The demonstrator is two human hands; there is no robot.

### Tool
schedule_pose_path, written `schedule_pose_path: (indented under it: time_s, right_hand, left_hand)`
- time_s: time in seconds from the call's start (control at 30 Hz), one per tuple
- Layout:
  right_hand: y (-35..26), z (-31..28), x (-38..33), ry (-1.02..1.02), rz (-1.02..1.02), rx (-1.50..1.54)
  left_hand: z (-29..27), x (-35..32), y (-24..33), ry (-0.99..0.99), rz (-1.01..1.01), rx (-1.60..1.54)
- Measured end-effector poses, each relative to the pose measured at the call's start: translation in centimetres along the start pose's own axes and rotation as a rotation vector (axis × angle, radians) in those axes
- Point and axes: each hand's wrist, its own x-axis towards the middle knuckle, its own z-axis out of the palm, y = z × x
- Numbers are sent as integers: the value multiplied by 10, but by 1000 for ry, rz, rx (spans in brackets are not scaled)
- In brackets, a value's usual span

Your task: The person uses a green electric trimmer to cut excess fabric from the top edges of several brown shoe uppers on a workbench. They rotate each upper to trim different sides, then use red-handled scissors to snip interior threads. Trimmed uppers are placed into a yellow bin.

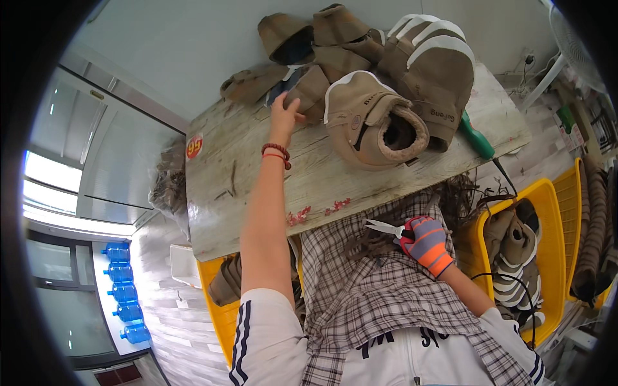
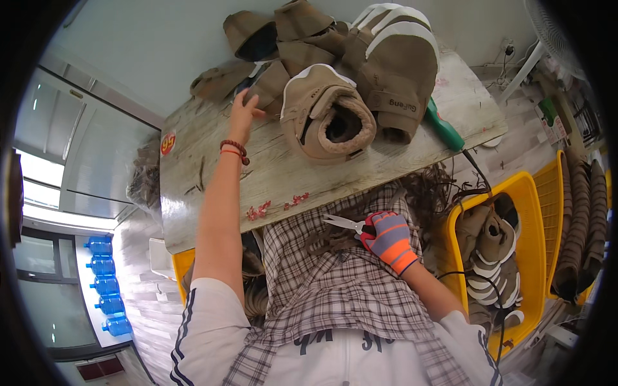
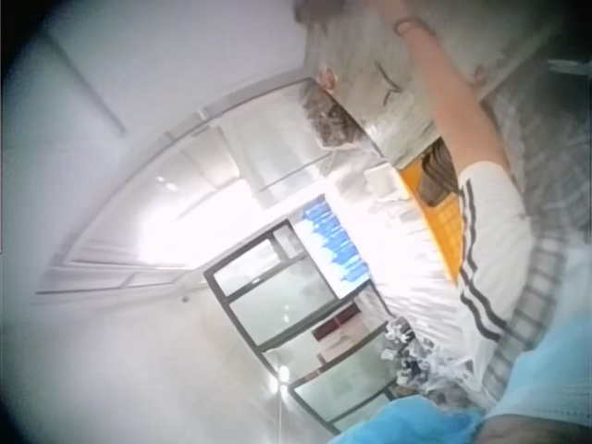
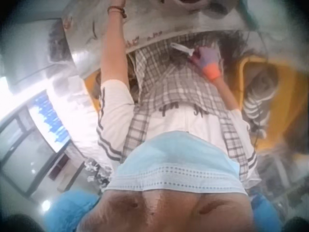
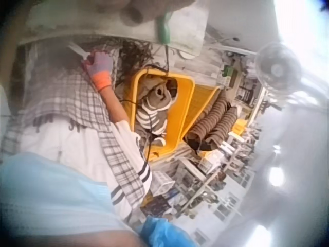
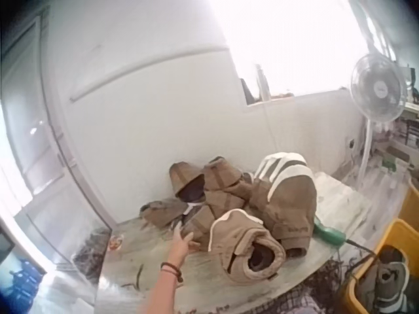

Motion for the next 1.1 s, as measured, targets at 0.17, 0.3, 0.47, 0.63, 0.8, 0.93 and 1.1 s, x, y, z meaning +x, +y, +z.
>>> schedule_pose_path:
  time_s: [0.17,0.3,0.47,0.63,0.8,0.93,1.1]
  right_hand:
    - [1,4,-3,-24,51,-56]
    - [-6,-1,2,5,64,34]
    - [-36,-46,19,-44,81,139]
    - [-100,-52,48,-203,-273,86]
    - [-117,-22,35,-457,-397,12]
    - [-120,-15,27,-435,-436,5]
    - [-133,-6,27,-486,-504,-138]
  left_hand:
    - [-89,0,-16,305,54,249]
    - [-172,-97,14,283,405,624]
    - [-180,-218,81,-230,537,773]
    - [-153,-306,66,-533,395,611]
    - [-147,-369,14,31,141,545]
    - [-157,-426,-12,215,-692,-130]
    - [-154,-440,-12,203,-1013,-940]
